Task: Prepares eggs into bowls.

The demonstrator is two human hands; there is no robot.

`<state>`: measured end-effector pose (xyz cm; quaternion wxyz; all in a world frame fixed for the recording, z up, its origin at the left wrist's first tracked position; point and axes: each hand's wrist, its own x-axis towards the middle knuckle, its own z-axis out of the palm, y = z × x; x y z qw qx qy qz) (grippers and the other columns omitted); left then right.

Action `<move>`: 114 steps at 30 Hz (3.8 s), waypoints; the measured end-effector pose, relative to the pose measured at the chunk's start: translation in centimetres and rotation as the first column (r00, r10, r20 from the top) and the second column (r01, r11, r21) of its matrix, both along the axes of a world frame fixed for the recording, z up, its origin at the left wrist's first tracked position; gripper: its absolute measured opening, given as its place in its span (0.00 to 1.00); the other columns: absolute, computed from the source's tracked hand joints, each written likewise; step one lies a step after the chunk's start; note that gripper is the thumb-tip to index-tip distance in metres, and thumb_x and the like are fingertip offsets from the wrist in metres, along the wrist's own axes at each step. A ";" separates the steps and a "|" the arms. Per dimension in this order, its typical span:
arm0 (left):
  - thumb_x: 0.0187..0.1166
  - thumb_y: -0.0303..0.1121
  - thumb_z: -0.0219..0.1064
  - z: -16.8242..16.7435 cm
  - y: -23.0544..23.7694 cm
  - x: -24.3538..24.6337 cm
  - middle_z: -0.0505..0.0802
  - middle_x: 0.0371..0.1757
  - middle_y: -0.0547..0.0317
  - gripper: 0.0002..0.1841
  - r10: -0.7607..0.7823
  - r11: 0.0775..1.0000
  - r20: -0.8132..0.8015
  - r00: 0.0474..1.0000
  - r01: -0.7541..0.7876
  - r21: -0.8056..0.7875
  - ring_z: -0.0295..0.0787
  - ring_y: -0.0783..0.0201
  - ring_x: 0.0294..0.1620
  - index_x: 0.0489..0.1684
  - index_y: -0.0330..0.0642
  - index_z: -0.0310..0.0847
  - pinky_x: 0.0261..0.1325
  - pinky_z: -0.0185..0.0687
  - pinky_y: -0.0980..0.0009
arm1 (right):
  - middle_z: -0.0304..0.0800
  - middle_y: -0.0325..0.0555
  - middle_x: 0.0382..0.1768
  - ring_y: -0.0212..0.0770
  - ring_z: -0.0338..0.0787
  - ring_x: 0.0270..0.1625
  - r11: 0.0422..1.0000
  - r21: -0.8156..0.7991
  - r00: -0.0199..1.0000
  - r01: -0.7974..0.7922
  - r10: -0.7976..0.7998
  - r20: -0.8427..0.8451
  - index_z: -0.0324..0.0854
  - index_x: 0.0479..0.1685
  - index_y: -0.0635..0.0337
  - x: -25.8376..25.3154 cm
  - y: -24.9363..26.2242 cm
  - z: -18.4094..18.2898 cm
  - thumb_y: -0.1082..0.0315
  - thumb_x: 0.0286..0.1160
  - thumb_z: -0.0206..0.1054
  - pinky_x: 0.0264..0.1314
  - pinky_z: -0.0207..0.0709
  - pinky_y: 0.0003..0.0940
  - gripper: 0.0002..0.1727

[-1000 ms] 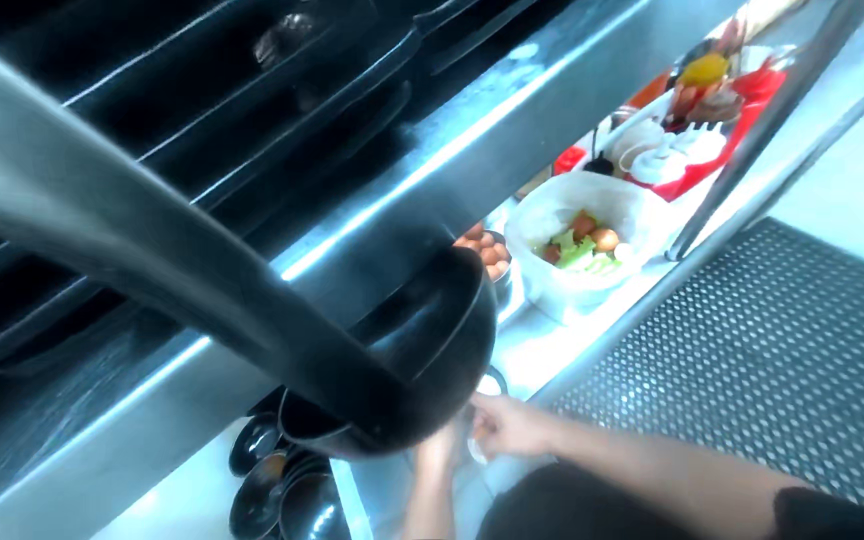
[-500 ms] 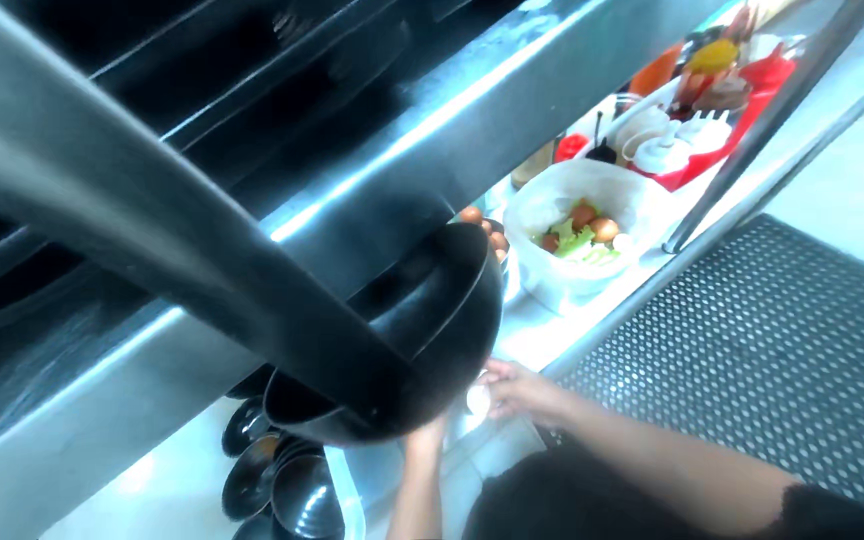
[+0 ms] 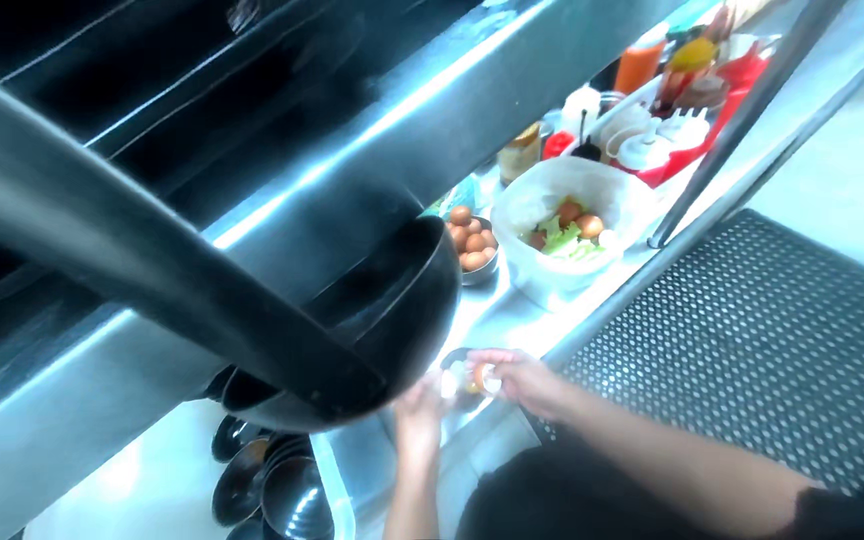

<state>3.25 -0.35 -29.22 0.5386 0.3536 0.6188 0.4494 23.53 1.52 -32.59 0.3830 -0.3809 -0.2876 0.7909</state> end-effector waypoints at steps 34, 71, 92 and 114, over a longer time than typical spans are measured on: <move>0.85 0.29 0.63 -0.9 2.0 0.0 0.97 0.39 0.54 0.11 -0.131 0.991 -0.515 0.847 0.119 -0.056 0.97 0.63 0.38 0.46 0.37 0.93 0.46 0.97 0.62 | 0.91 0.49 0.46 0.42 0.92 0.36 0.982 -0.124 0.940 -0.143 0.174 0.295 0.76 0.76 0.56 0.5 0.4 -0.8 0.63 0.87 0.56 0.39 0.89 0.39 0.22; 0.89 0.33 0.56 12.1 5.5 12.3 0.89 0.72 0.56 0.19 -0.175 0.619 -0.784 0.596 0.686 0.383 0.85 0.63 0.73 0.74 0.42 0.83 0.75 0.82 0.60 | 0.92 0.51 0.58 0.48 0.91 0.61 0.918 0.177 0.610 -0.354 0.083 0.788 0.81 0.72 0.54 1.4 -0.7 -2.8 0.53 0.79 0.66 0.70 0.81 0.55 0.25; 0.85 0.23 0.59 -6.8 -1.8 -0.9 0.91 0.67 0.46 0.23 -0.079 0.989 -0.146 0.986 0.059 -0.137 0.94 0.57 0.57 0.80 0.36 0.74 0.55 0.93 0.58 | 0.88 0.55 0.55 0.48 0.95 0.47 0.995 -0.069 0.894 -0.078 0.100 0.437 0.78 0.69 0.61 -0.7 0.1 -1.9 0.70 0.72 0.72 0.48 0.94 0.45 0.24; 0.82 0.21 0.59 1.9 -4.7 1.0 0.92 0.68 0.48 0.23 -0.073 0.956 -0.348 0.935 0.165 0.244 0.92 0.65 0.63 0.77 0.29 0.77 0.67 0.88 0.69 | 0.92 0.51 0.49 0.45 0.94 0.45 0.993 0.079 0.983 0.089 -0.101 0.156 0.85 0.61 0.63 2.8 -3.2 1.8 0.66 0.81 0.63 0.47 0.92 0.42 0.16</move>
